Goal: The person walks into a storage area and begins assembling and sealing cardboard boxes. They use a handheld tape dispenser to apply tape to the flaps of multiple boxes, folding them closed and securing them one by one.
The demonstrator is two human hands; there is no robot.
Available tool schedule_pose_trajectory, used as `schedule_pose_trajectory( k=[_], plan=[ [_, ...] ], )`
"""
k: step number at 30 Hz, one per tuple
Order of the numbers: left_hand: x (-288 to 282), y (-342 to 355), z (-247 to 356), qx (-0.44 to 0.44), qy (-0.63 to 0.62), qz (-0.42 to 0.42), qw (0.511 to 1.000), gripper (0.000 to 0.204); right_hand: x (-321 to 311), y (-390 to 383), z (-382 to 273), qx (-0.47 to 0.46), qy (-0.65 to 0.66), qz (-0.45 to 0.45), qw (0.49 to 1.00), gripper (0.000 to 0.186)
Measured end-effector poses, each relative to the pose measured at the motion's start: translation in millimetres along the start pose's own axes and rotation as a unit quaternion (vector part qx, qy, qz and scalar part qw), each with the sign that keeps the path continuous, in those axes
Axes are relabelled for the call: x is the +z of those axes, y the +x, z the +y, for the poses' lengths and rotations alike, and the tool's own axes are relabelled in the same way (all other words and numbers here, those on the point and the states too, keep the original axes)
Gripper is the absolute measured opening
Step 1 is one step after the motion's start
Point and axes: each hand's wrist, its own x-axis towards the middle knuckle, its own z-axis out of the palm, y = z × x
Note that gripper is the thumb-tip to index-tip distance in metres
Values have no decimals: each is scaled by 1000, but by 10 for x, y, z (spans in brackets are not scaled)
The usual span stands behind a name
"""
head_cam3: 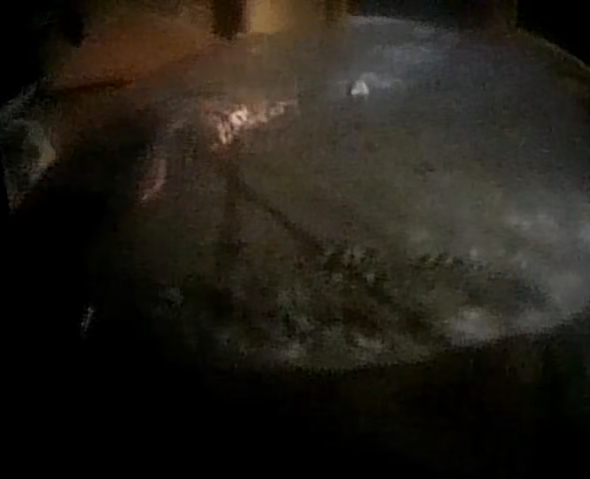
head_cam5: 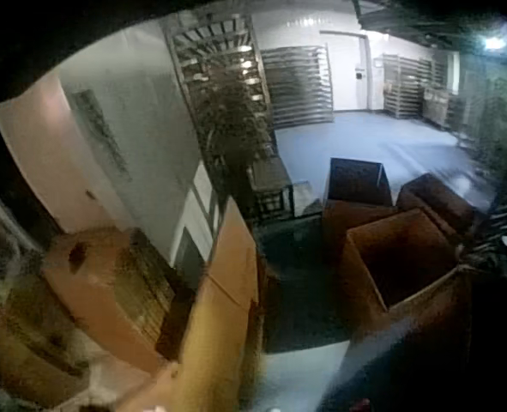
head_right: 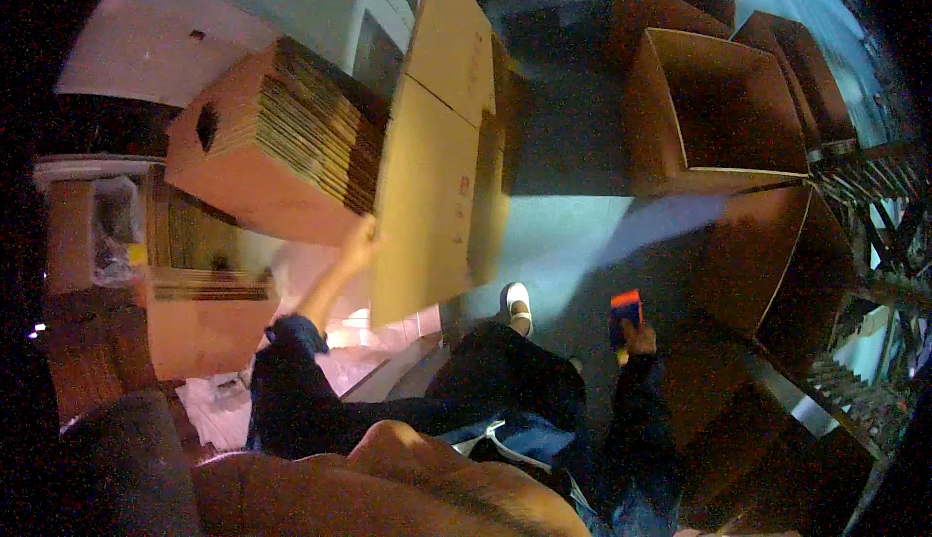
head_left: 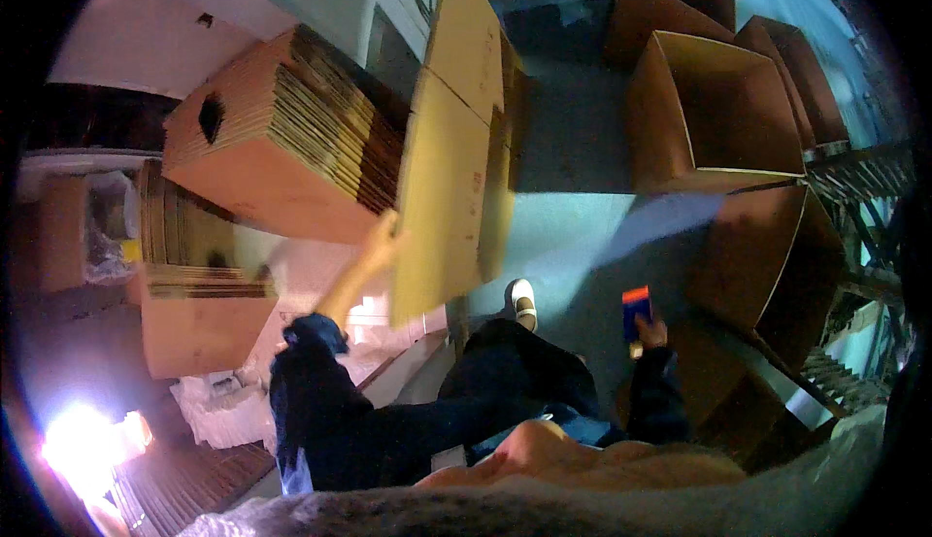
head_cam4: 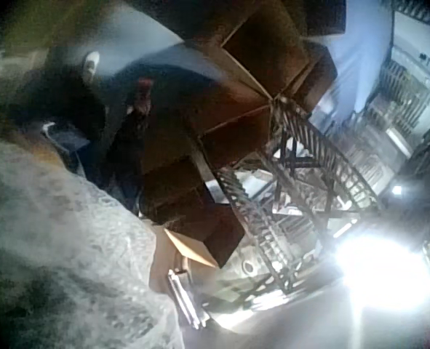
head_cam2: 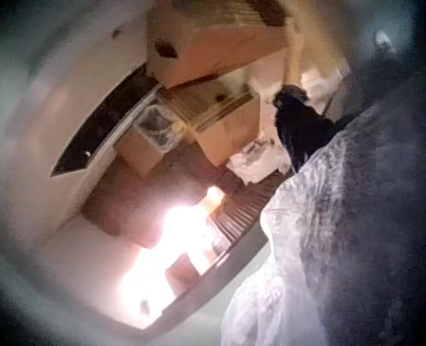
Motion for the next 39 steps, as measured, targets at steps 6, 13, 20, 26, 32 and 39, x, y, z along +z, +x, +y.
schedule_pose_trajectory(
  k=[6, 13, 20, 26, 32, 39],
  plan=[
    [966, -1263, 668, 125, 14, -9, 992, 29, -829, 993, -2047, -96, -129, 39, 986, 61],
    [1196, -1575, 728, 71, -62, -195, 976, 62, -985, 1305, -3382, -175, -75, 32, 981, 84],
    [1915, -1638, 446, 113, -258, -203, 938, 92, -881, 1552, -3718, -225, -143, -6, 964, 89],
    [1572, -1569, 62, 26, -442, -127, 888, 87, -932, 1650, -3430, -286, -106, -34, 952, 88],
    [1423, -1834, 362, 51, -66, -13, 996, 47, -1058, 1557, -3312, -196, -173, -14, 965, 69],
    [1087, -2042, 520, 47, 17, 32, 998, 29, -1507, 1008, -2681, -178, -264, 51, 947, 61]
  ],
)
